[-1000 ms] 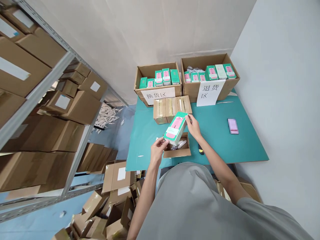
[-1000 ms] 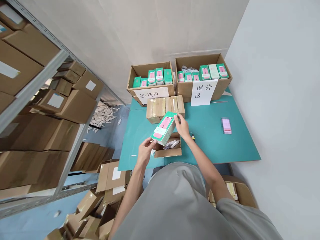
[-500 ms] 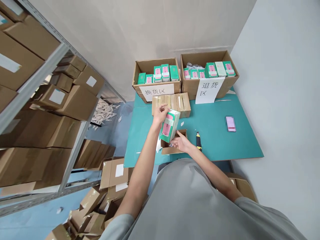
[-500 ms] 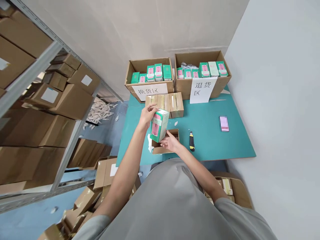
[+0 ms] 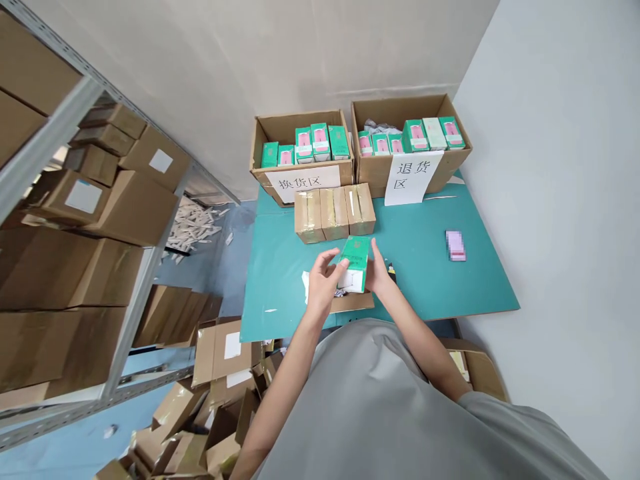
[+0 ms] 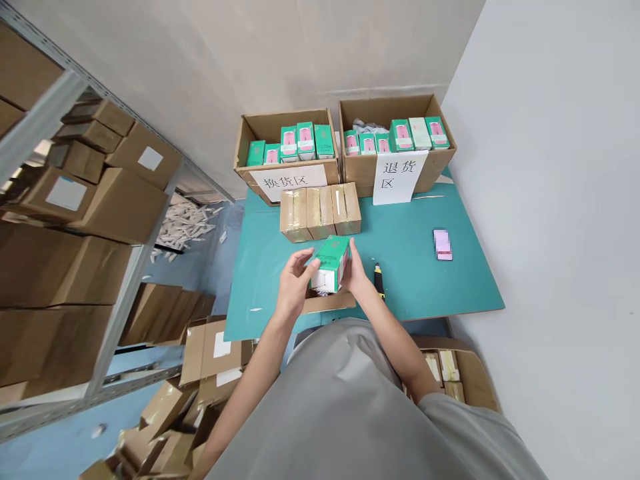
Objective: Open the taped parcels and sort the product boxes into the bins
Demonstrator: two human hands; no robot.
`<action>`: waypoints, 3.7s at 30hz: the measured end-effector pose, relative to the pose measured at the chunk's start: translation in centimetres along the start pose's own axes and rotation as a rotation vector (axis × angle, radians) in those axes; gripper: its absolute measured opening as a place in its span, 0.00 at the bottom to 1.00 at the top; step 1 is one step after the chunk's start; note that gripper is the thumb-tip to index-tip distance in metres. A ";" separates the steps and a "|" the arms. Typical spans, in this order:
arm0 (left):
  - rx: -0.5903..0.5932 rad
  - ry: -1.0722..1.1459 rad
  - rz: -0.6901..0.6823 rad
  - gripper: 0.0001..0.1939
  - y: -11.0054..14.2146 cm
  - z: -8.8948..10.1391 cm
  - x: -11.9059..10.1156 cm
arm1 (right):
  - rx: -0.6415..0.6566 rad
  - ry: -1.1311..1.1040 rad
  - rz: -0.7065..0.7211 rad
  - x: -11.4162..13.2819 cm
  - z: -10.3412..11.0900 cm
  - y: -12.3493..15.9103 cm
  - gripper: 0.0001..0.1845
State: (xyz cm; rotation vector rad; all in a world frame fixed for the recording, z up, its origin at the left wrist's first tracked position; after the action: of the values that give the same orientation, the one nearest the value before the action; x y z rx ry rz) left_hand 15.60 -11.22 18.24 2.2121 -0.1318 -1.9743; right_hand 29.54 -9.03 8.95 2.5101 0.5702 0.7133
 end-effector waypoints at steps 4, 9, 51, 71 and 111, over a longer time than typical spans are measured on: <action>-0.019 0.030 0.185 0.42 1.6 -0.5 3.1 | -0.011 -0.012 0.171 3.1 -1.0 -0.7 0.30; -0.054 -0.084 0.059 0.43 2.0 -2.5 2.6 | 0.096 -0.115 0.182 3.8 -2.9 -1.9 0.35; -0.119 -0.185 -0.151 0.37 -25.1 2.6 -0.1 | 0.199 0.684 0.564 11.5 -12.1 -17.1 0.40; 0.248 -0.125 -0.316 0.24 -40.5 -27.5 -4.6 | -0.454 1.217 0.896 41.8 -1.9 -21.7 0.27; 0.004 -1.259 0.457 0.40 -4.5 11.6 24.2 | -0.407 1.955 0.200 2.1 12.4 4.5 0.14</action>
State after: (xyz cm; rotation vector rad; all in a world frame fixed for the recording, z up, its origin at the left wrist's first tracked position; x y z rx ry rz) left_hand 6.77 -12.00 -7.49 0.5268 -0.6879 -2.6388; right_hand 39.40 -15.49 2.77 0.7596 0.5412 2.8126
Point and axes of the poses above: each hand's wrist, its own y-axis away from the middle knuckle, its own z-axis out of the back of the hand, x = y × z, the point moved 8 cm from there along -y, towards the middle knuckle, and after that the axes turned 2 degrees about z, right-handed, at the moved point
